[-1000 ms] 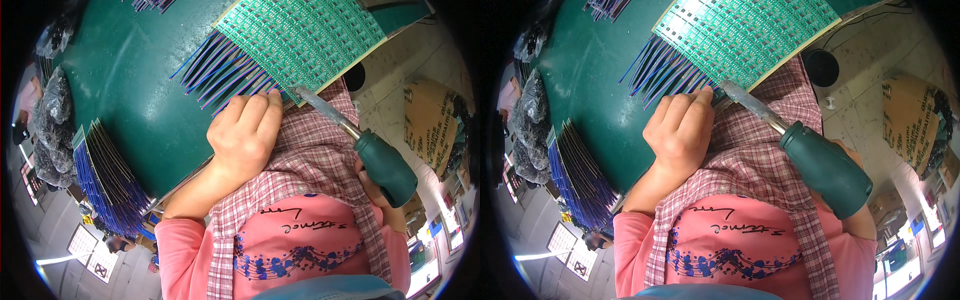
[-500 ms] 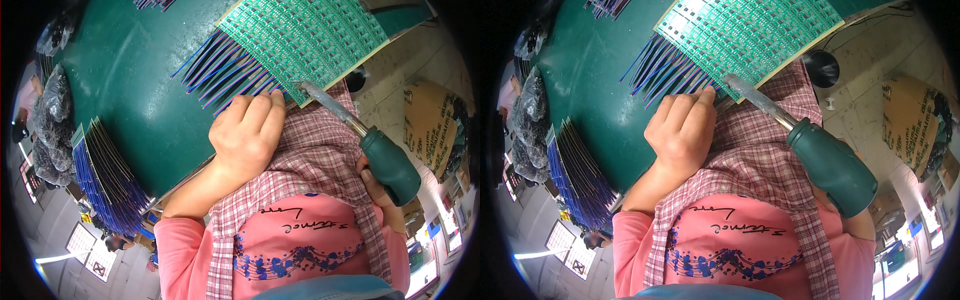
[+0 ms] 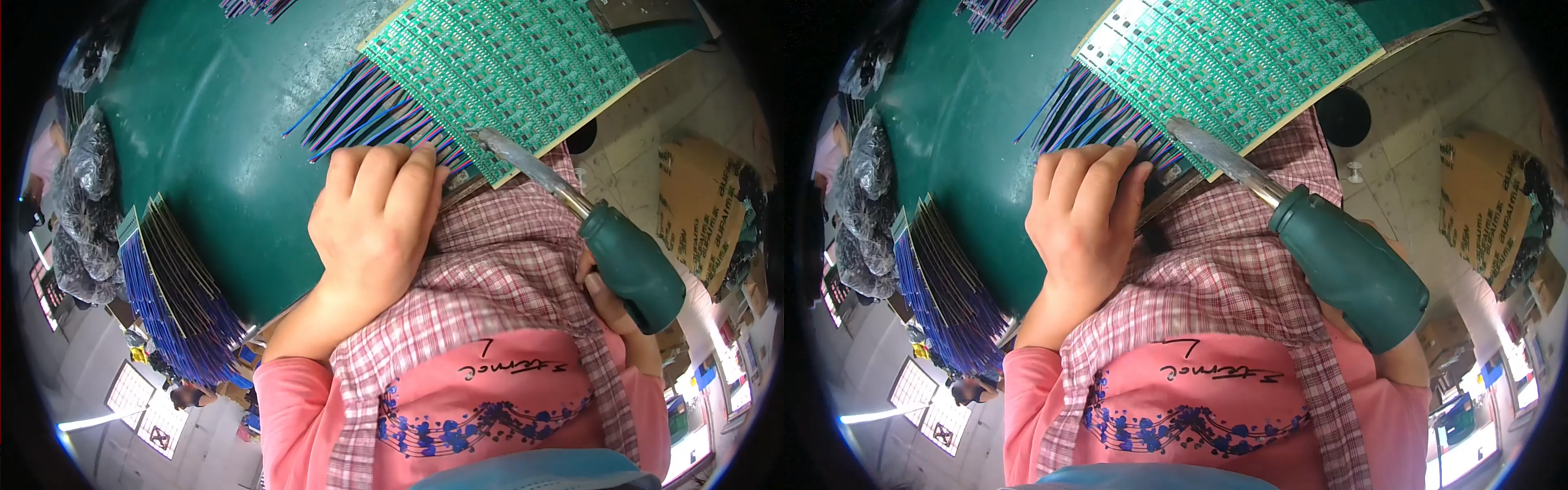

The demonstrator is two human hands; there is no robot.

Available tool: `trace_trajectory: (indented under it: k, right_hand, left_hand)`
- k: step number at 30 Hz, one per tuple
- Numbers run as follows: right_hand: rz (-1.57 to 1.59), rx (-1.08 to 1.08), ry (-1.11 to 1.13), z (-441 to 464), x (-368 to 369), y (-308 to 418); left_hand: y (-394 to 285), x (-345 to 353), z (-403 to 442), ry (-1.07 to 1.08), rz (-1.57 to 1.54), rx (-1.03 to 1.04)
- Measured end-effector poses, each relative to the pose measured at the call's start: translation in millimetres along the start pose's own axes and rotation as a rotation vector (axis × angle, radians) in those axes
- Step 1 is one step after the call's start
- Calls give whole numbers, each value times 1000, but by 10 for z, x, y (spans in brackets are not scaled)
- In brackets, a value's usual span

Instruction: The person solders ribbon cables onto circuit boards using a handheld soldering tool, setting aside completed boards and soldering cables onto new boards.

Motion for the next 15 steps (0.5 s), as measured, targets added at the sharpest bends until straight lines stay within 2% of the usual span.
trace_trajectory:
  k: [4, 6, 7, 9, 10, 15]
  right_hand:
    - [-156, -1, 111, -34, -10, -146]
    - [-23, 4, 100, -42, -32, -116]
    - [208, 14, 49, -30, -48, -84]
    - [443, 30, -1, -31, -59, -111]
    - [446, 38, -3, -49, -59, -149]
    - [480, 42, 37, -40, -34, -138]
  left_hand:
    - [322, -211, 184, -91, 69, -19]
    - [574, -311, 443, -155, 124, -125]
    - [653, -263, 592, -155, 157, -97]
    - [831, -83, 878, -172, 217, 17]
    - [887, 11, 994, -187, 242, 106]
    - [1146, 307, 1278, -59, 442, 49]
Point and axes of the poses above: each hand's wrist, its own z-axis towards the middle knuckle, its own x-axis out of the palm, y = z × x, the point moved 8 cm from there along z, towards the middle knuckle, and after that the axes turned 5 degrees about x, right-handed, at the moved point
